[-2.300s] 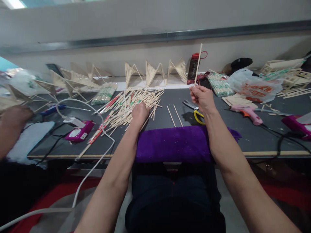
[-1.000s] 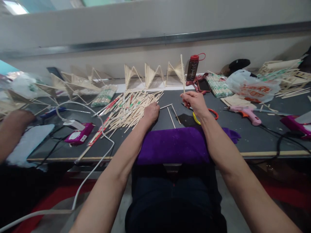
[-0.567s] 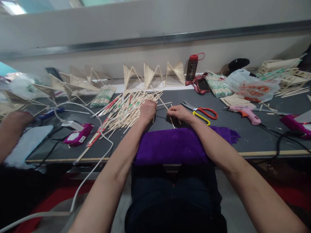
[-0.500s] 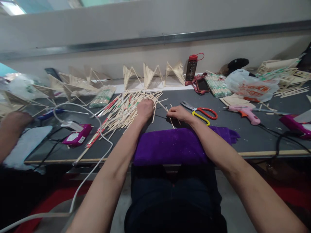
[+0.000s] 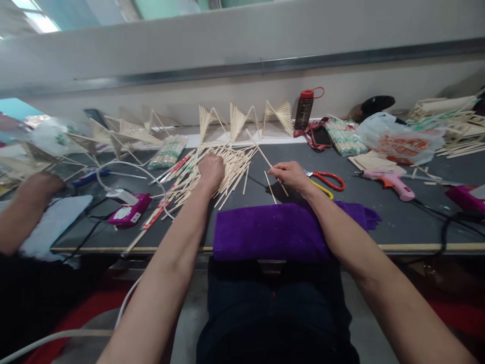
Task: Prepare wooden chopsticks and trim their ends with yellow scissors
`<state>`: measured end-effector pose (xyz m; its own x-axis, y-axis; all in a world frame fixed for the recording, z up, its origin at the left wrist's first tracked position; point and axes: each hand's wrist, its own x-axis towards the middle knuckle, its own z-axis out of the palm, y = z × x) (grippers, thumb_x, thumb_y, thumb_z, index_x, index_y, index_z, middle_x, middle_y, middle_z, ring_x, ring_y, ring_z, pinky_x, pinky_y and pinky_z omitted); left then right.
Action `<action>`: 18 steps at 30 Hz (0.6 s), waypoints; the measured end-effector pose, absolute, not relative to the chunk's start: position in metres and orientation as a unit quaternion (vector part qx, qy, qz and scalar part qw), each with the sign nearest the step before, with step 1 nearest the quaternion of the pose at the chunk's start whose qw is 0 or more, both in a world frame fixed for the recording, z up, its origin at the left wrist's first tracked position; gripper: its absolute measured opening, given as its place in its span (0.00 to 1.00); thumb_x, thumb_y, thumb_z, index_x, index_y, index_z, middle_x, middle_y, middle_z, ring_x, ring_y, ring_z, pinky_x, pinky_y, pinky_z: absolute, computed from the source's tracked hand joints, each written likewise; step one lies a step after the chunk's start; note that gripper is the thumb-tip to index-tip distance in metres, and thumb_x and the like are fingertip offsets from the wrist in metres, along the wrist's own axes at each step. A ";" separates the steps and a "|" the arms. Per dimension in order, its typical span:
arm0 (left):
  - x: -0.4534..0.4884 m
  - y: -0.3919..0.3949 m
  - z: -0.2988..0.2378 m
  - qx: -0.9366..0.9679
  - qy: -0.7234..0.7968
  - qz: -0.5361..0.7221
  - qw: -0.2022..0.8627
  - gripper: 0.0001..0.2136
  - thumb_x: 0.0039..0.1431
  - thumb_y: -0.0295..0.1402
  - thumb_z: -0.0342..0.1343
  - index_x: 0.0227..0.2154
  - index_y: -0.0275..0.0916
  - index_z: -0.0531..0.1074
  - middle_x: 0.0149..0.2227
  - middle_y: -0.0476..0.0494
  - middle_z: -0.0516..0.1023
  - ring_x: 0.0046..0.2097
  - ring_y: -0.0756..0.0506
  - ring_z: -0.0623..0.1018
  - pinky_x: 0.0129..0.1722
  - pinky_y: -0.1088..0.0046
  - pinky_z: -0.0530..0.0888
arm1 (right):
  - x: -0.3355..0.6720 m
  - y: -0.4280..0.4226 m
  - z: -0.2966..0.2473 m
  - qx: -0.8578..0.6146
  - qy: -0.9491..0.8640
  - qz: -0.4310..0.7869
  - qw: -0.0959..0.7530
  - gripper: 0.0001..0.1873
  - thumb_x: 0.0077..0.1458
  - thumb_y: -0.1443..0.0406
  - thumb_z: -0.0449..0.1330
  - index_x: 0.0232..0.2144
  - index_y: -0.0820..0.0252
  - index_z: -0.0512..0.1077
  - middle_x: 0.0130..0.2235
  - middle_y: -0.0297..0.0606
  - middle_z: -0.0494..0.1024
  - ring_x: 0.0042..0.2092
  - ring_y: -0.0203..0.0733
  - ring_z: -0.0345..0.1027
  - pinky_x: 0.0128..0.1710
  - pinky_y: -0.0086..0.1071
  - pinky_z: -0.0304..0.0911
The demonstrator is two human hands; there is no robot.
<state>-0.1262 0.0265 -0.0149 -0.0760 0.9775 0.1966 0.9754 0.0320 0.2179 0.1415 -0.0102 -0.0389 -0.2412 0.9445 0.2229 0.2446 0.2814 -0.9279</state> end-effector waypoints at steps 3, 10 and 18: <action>-0.112 0.018 -0.010 0.691 0.695 0.191 -0.047 0.11 0.59 0.32 0.47 0.37 0.33 0.72 0.46 0.37 0.71 0.53 0.38 0.62 0.52 0.59 0.59 | 0.140 -0.014 -0.033 -0.428 -0.659 0.422 0.452 0.11 0.45 0.59 0.60 0.24 0.63 0.73 0.20 0.29 0.67 0.20 0.29 0.58 0.21 0.26 0.54; -0.026 -0.015 0.002 0.659 0.517 0.436 0.329 0.11 0.53 0.39 0.54 0.34 0.37 0.75 0.29 0.45 0.76 0.30 0.50 0.74 0.27 0.76 0.69 | 0.136 -0.023 -0.025 -0.414 -0.637 0.434 0.484 0.15 0.41 0.56 0.65 0.23 0.62 0.70 0.18 0.28 0.67 0.19 0.28 0.58 0.18 0.25 0.52; -0.008 -0.017 -0.025 0.446 0.447 0.548 0.549 0.09 0.48 0.37 0.60 0.28 0.35 0.74 0.22 0.50 0.73 0.20 0.58 0.66 0.18 0.84 0.62 | 0.144 -0.018 -0.027 -0.395 -0.576 0.575 0.426 0.16 0.47 0.53 0.61 0.25 0.62 0.72 0.23 0.34 0.73 0.19 0.28 0.59 0.15 0.24 0.49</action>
<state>-0.0080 -0.0172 -0.0247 -0.0001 1.0000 -0.0017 -0.2037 0.0016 0.9790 0.1437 -0.0180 -0.0266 -0.3249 0.9450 0.0377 -0.0350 0.0278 -0.9990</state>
